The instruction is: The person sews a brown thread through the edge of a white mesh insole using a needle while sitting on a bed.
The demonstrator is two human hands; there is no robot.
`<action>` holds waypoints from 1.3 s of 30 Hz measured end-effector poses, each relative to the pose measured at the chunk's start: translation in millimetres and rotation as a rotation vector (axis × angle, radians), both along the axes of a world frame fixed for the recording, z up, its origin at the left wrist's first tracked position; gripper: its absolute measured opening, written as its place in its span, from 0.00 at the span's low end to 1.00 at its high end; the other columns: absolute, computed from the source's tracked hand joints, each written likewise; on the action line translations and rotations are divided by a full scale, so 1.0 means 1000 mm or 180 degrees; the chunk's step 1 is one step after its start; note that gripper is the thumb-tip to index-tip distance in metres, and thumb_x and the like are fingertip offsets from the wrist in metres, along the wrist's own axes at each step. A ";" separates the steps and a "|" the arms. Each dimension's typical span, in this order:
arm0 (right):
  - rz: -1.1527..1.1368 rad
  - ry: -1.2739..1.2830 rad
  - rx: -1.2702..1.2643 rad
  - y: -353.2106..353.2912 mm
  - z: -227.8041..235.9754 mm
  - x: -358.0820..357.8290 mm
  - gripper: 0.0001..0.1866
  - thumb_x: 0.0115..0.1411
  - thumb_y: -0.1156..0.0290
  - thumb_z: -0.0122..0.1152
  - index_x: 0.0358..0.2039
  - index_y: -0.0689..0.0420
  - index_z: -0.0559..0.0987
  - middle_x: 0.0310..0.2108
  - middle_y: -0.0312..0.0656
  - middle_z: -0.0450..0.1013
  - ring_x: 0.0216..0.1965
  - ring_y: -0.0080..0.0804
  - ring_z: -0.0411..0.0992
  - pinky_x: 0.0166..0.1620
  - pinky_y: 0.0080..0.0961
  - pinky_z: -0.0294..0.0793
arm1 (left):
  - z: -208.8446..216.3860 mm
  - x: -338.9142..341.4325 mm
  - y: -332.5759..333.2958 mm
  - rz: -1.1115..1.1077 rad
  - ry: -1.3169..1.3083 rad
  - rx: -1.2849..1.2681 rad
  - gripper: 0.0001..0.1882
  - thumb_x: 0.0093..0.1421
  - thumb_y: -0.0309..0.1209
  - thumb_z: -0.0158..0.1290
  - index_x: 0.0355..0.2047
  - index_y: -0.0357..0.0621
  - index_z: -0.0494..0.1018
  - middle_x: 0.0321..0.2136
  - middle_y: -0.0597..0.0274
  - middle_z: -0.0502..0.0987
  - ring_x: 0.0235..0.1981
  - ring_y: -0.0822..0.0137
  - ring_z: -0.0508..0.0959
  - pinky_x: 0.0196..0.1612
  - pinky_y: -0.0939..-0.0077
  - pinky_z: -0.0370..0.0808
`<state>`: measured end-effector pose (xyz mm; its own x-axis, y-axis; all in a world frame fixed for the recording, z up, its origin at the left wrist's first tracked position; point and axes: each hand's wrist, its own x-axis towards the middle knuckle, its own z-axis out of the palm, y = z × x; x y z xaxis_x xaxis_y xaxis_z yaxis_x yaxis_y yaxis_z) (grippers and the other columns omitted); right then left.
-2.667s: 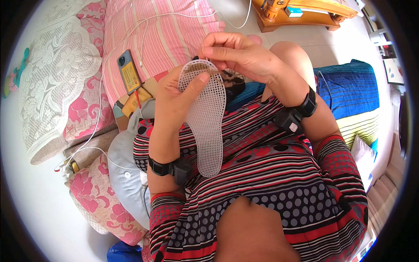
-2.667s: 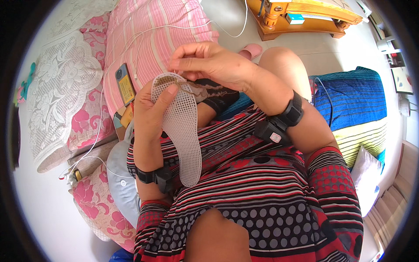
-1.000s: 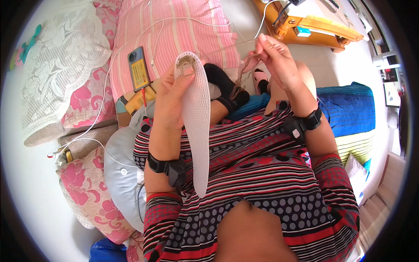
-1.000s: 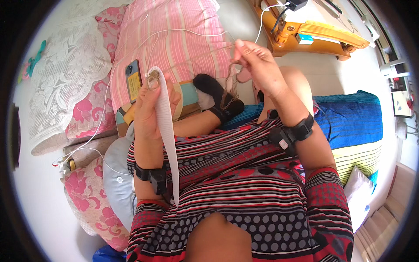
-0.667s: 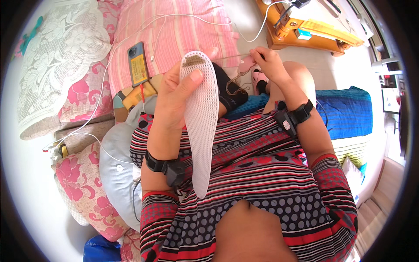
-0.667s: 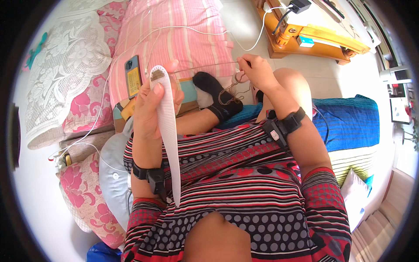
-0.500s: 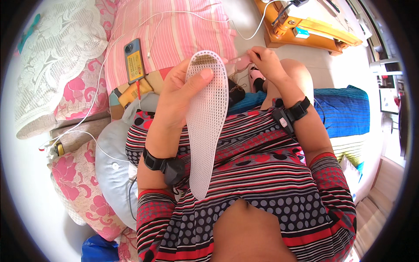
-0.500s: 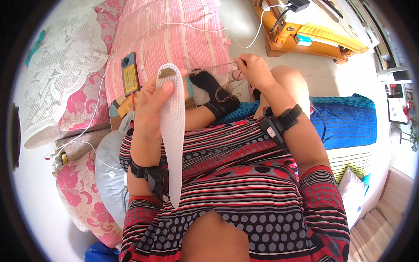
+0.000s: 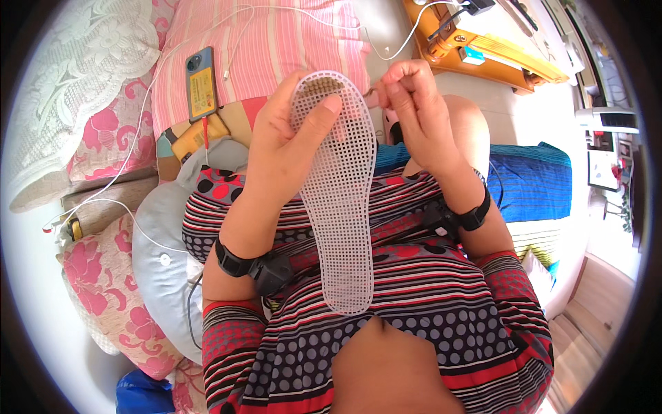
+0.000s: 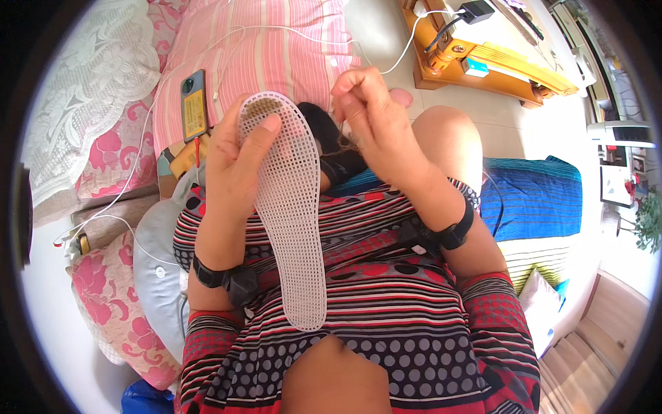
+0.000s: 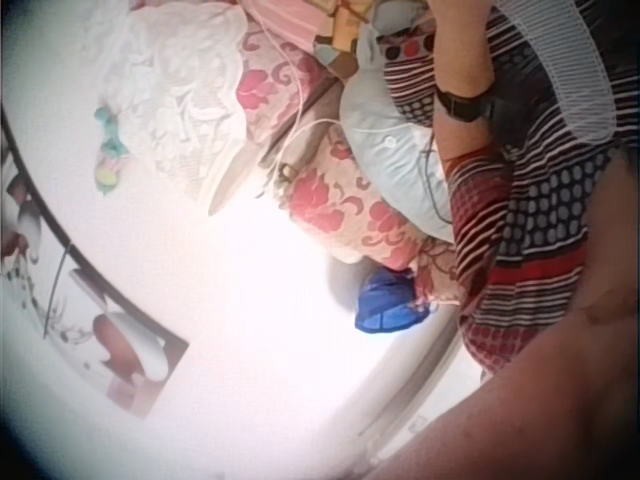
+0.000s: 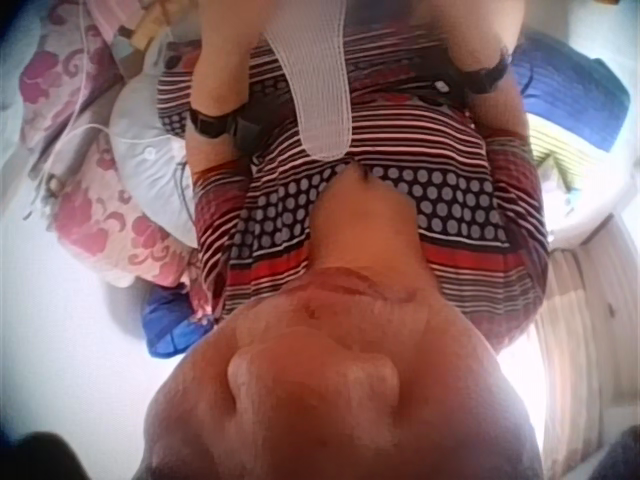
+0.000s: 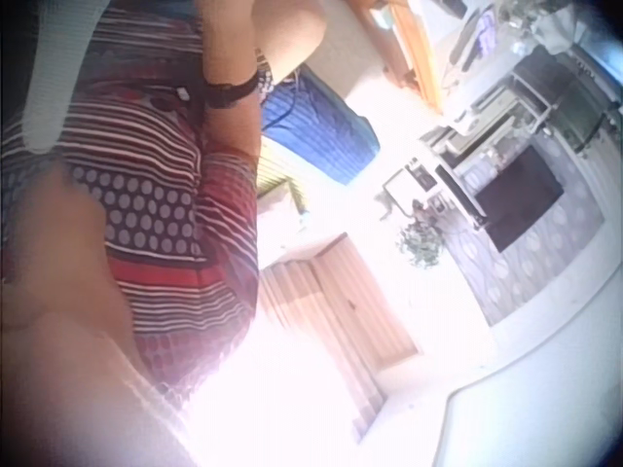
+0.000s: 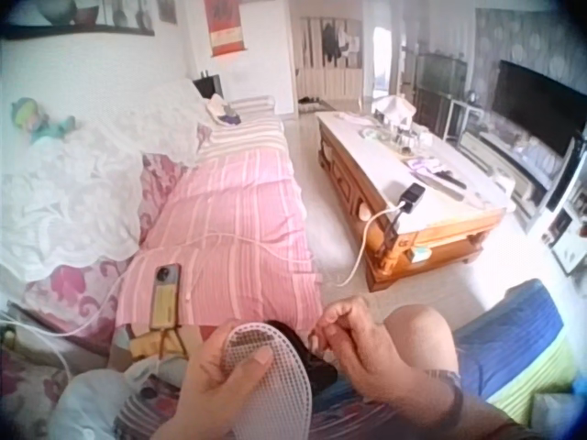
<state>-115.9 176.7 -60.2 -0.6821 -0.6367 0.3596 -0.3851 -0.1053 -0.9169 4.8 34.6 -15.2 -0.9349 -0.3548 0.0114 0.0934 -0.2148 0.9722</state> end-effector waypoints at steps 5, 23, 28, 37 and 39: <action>0.0136 -0.0155 0.0048 -0.004 0.003 0.016 0.06 0.62 0.77 0.48 0.39 0.61 0.66 0.25 0.37 0.72 0.27 0.22 0.70 0.32 0.17 0.69 | -0.002 -0.001 -0.001 0.0028 0.0028 -0.0122 0.07 0.62 0.27 0.49 0.39 0.37 0.68 0.27 0.68 0.73 0.27 0.81 0.71 0.32 0.86 0.69; 0.0328 -0.0024 -0.0039 -0.002 0.004 0.021 0.06 0.60 0.78 0.52 0.38 0.64 0.73 0.31 0.40 0.71 0.32 0.24 0.71 0.35 0.19 0.71 | -0.006 -0.001 0.001 0.0050 0.0022 -0.0163 0.08 0.61 0.26 0.49 0.40 0.37 0.68 0.30 0.68 0.74 0.30 0.81 0.72 0.33 0.86 0.69; 0.0259 0.0238 -0.0042 -0.003 0.005 0.021 0.06 0.59 0.78 0.53 0.38 0.64 0.73 0.31 0.41 0.71 0.31 0.25 0.71 0.34 0.19 0.70 | -0.006 -0.002 0.001 0.0038 -0.0014 -0.0159 0.09 0.61 0.25 0.49 0.41 0.37 0.67 0.30 0.68 0.74 0.30 0.81 0.72 0.33 0.87 0.70; 0.0238 0.0280 -0.0026 -0.003 0.005 0.020 0.06 0.59 0.79 0.53 0.37 0.64 0.73 0.30 0.42 0.71 0.29 0.27 0.71 0.34 0.19 0.69 | -0.008 -0.003 0.001 0.0035 -0.0016 -0.0130 0.09 0.61 0.25 0.49 0.41 0.37 0.67 0.30 0.68 0.73 0.29 0.81 0.72 0.32 0.87 0.69; 0.0219 0.0317 -0.0013 -0.003 0.005 0.019 0.06 0.58 0.79 0.53 0.37 0.64 0.73 0.30 0.42 0.71 0.29 0.27 0.71 0.34 0.20 0.70 | -0.008 -0.003 0.001 0.0032 -0.0036 -0.0097 0.09 0.61 0.25 0.49 0.41 0.37 0.66 0.30 0.68 0.73 0.29 0.81 0.72 0.32 0.87 0.69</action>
